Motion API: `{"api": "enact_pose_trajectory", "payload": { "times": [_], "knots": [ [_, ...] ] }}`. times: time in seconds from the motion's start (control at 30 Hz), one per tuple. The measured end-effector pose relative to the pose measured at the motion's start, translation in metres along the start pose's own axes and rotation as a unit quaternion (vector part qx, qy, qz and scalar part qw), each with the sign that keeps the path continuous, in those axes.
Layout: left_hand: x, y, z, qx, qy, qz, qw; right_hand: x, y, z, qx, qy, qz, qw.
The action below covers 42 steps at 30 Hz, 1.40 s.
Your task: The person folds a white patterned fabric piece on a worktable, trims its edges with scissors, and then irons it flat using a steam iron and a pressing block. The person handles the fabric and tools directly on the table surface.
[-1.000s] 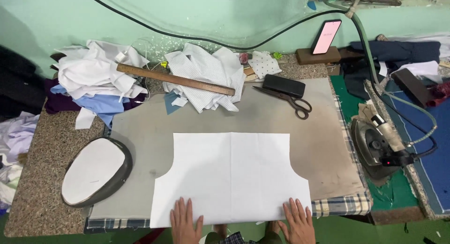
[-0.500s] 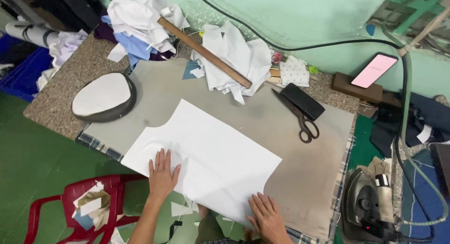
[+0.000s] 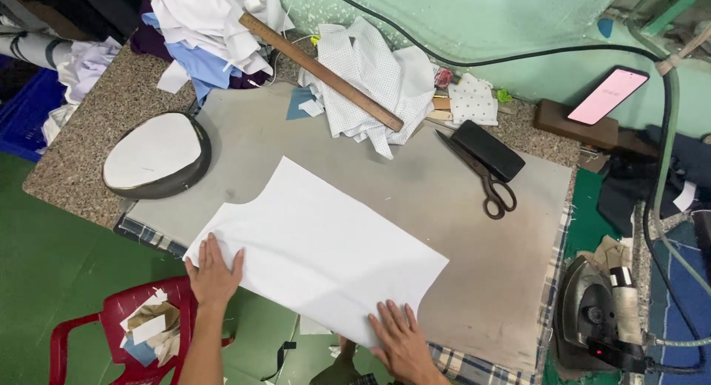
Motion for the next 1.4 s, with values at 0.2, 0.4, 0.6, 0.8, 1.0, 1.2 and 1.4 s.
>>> {"api": "enact_pose_trajectory", "payload": {
  "times": [0.2, 0.4, 0.6, 0.8, 1.0, 1.2, 1.4],
  "knots": [
    [-0.003, 0.001, -0.017, 0.114, 0.055, 0.090, 0.988, -0.002, -0.001, -0.017, -0.023, 0.204, -0.090, 0.974],
    [-0.014, -0.056, 0.143, 0.132, 0.018, -0.001, 0.991, 0.061, 0.012, 0.239, 0.220, 0.088, -0.049, 0.970],
    [0.050, -0.149, 0.337, 0.164, -0.101, -0.089, 0.977, 0.172, 0.021, 0.398, 0.171, -0.085, -0.224, 0.956],
    [0.124, -0.320, 0.459, 0.411, -0.242, -0.062, 0.877, 0.188, 0.041, 0.424, 0.059, 0.051, -0.097, 0.992],
    [0.108, -0.317, 0.423, 0.273, -0.280, 0.130, 0.911, 0.112, 0.049, 0.430, 0.314, 0.258, -0.346, 0.846],
    [0.079, -0.254, 0.394, 0.172, -0.269, 0.220, 0.922, 0.102, -0.020, 0.420, 0.488, 0.552, -0.305, 0.603],
    [0.079, -0.221, 0.394, 0.140, -0.276, 0.257, 0.915, 0.121, -0.079, 0.371, 0.325, 0.666, -0.375, 0.556]
  ]
}}
Point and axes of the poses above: each hand's wrist, its own y-axis towards the middle knuckle, its own x-axis out of the palm, z = x × y, the point moved 8 cm from there along y, towards the middle knuckle, and after that the axes turned 8 degrees about -y, right-handed, at the moved point
